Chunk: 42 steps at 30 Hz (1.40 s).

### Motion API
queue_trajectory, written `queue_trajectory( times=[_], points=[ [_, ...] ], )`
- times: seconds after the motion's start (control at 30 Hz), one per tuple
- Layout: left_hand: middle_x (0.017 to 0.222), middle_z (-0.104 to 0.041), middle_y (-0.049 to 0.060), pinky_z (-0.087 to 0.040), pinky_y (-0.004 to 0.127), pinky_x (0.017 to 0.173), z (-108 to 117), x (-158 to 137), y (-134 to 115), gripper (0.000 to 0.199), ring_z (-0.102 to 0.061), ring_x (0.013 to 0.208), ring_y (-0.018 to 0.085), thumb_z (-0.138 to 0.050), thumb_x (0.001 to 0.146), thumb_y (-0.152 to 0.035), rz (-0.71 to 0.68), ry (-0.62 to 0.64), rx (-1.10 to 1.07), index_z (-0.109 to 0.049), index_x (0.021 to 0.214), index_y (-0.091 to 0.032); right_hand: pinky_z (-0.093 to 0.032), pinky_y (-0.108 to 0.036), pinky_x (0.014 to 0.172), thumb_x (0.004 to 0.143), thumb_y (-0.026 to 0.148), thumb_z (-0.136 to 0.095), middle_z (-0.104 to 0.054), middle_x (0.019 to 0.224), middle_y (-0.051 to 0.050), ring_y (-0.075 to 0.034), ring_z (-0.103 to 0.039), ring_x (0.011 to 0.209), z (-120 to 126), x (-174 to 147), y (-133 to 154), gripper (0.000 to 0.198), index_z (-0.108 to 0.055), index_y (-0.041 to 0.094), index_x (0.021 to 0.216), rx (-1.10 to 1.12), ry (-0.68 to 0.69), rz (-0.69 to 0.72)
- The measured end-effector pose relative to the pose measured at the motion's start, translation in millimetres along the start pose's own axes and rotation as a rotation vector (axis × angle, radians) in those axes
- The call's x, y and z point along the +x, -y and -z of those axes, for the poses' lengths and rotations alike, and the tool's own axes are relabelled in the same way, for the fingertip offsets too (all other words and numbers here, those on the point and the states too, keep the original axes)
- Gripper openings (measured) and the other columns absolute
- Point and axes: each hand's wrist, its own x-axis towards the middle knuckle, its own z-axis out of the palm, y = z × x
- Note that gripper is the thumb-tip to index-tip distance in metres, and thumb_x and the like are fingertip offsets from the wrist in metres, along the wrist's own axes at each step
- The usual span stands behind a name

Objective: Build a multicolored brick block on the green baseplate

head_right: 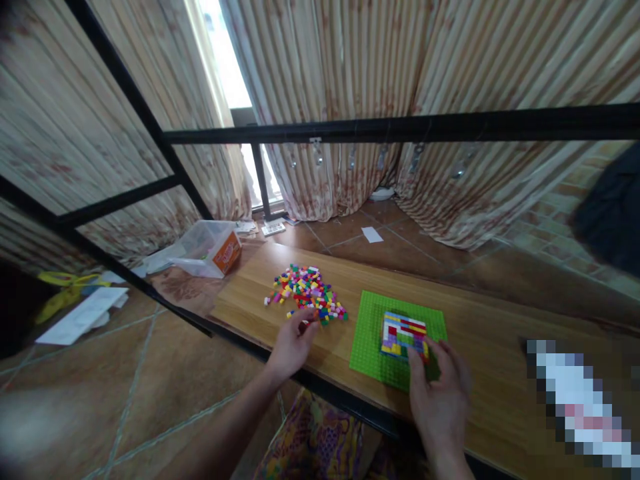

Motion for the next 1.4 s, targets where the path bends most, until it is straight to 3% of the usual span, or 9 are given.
queue_trajectory(
  times=[0.1, 0.17, 0.43, 0.9, 1.13, 1.4],
  points=[
    [0.090, -0.067, 0.004, -0.049, 0.026, 0.074, 29, 30, 13, 0.022, -0.060, 0.076, 0.014, -0.054, 0.084, -0.014, -0.042, -0.135, 0.161, -0.071, 0.096, -0.018, -0.040, -0.049, 0.099, 0.085, 0.063, -0.046, -0.061, 0.115, -0.018, -0.031, -0.054, 0.110, 6, -7, -8, 0.059, -0.066, 0.013, 0.108, -0.016, -0.018, 0.011],
    [0.090, -0.065, 0.004, -0.049, 0.026, 0.076, 37, 47, 16, 0.023, -0.061, 0.079, 0.014, -0.053, 0.084, -0.012, -0.108, -0.125, 0.295, -0.073, 0.094, -0.019, -0.042, -0.048, 0.097, 0.085, 0.063, -0.046, -0.062, 0.113, -0.017, -0.031, -0.056, 0.108, 6, -11, -12, 0.058, -0.066, 0.013, 0.107, -0.028, -0.017, -0.006],
    [0.101, -0.064, 0.009, -0.048, 0.030, 0.086, 14, 85, 2, 0.029, -0.059, 0.097, 0.020, -0.044, 0.091, -0.015, -0.320, 0.144, 0.801, -0.073, 0.093, -0.020, -0.043, -0.048, 0.097, 0.086, 0.059, -0.043, -0.063, 0.116, -0.016, -0.032, -0.057, 0.109, 4, -21, -13, 0.052, -0.066, 0.017, 0.106, -0.070, 0.004, -0.119],
    [0.100, -0.063, 0.009, -0.046, 0.034, 0.092, 20, 84, 2, 0.024, -0.058, 0.099, 0.022, -0.047, 0.088, -0.015, -0.352, 0.206, 0.882, -0.070, 0.097, -0.019, -0.046, -0.047, 0.095, 0.087, 0.058, -0.042, -0.064, 0.114, -0.017, -0.031, -0.059, 0.107, 0, -22, -15, 0.053, -0.064, 0.014, 0.107, -0.091, 0.011, -0.094],
    [0.106, -0.065, 0.010, -0.045, 0.033, 0.094, 21, 93, 3, 0.024, -0.059, 0.102, 0.022, -0.050, 0.087, -0.017, -0.302, 0.192, 0.890, -0.070, 0.099, -0.018, -0.046, -0.047, 0.093, 0.087, 0.060, -0.040, -0.064, 0.113, -0.017, -0.031, -0.059, 0.106, -1, -23, -16, 0.055, -0.064, 0.014, 0.107, -0.101, 0.020, -0.103],
    [0.101, -0.067, 0.007, -0.046, 0.030, 0.090, 22, 103, 2, 0.021, -0.062, 0.097, 0.021, -0.056, 0.084, -0.021, -0.266, 0.269, 0.879, -0.074, 0.095, -0.022, -0.046, -0.047, 0.092, 0.088, 0.057, -0.041, -0.065, 0.113, -0.017, -0.031, -0.059, 0.105, -2, -23, -18, 0.052, -0.064, 0.015, 0.108, -0.109, 0.003, -0.056]
  ],
)
